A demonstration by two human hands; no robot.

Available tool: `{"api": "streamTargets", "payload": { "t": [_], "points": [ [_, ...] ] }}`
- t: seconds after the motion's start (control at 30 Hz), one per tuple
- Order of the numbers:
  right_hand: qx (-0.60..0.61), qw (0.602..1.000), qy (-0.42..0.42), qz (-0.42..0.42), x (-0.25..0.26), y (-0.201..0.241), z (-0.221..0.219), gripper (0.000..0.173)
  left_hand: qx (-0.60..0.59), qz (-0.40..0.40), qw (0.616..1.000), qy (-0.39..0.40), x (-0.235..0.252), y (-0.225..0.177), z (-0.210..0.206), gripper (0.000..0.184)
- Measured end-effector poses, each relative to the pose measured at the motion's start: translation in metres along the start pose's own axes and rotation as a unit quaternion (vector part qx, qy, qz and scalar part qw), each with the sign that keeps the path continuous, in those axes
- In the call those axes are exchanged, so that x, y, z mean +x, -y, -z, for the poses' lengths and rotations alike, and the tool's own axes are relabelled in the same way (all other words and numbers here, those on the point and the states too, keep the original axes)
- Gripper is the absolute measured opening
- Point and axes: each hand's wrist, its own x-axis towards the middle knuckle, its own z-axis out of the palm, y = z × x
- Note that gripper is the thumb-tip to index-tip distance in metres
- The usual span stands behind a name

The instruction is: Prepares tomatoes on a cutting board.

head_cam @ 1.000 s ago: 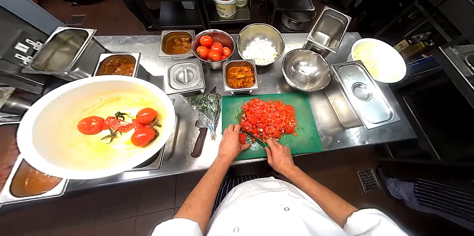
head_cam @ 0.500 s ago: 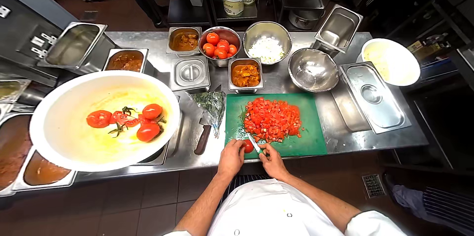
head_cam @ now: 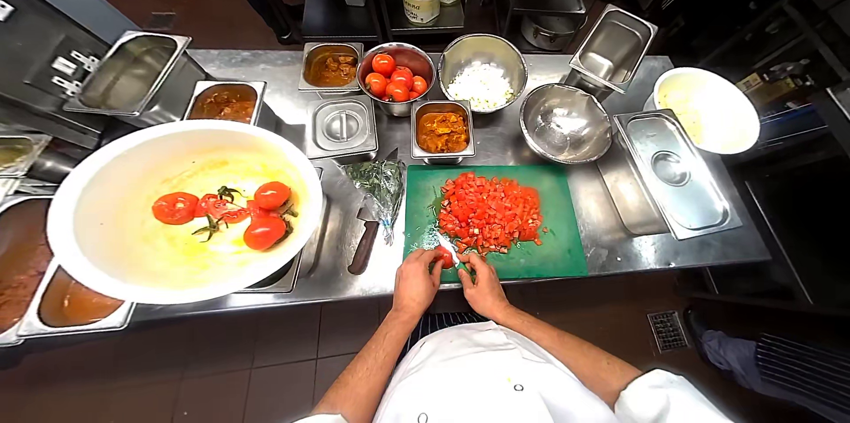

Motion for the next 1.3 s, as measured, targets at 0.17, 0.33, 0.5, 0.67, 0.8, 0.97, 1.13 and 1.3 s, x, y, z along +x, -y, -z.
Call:
{"api": "streamTargets", "payload": {
  "t": [0.17, 0.33, 0.5, 0.67, 0.8, 0.97, 1.13, 1.3],
  "points": [
    [-0.038, 0.997, 0.035, 0.052, -0.027, -0.030, 0.018, 0.035, -0.026, -0.004, 1.000, -0.010, 0.000, 0.003, -0.004, 0.022],
    [-0.217, 0.958, -0.108, 0.152, -0.043, -0.043, 0.048, 0.034, 0.000, -0.055, 0.998, 0.022, 0.014, 0.015, 0.002, 0.028],
    [-0.302, 0.910, -0.119, 0.259, -0.002, -0.020, 0.035, 0.029, 0.006, -0.064, 0.998, 0.012, 0.020, 0.011, 0.008, 0.032],
    [-0.315, 0.907, -0.041, 0.275, 0.024, -0.007, 0.026, 0.035, 0.010, -0.103, 0.995, 0.011, 0.020, 0.003, -0.004, 0.020],
    [-0.335, 0.904, -0.027, 0.263, -0.017, -0.042, 0.055, 0.033, 0.004, -0.098, 0.995, 0.002, 0.019, 0.009, -0.006, 0.021],
    [-0.322, 0.900, -0.071, 0.284, -0.010, -0.020, 0.047, 0.030, -0.008, -0.133, 0.990, -0.038, 0.011, 0.018, -0.015, 0.016],
    [-0.313, 0.910, -0.010, 0.273, 0.018, -0.004, 0.025, 0.034, -0.006, -0.143, 0.987, -0.073, 0.010, 0.019, -0.019, 0.015],
    [-0.322, 0.917, 0.010, 0.236, -0.042, -0.054, 0.068, 0.031, 0.009, -0.140, 0.990, 0.031, 0.029, 0.017, 0.001, 0.043]
  ]
}}
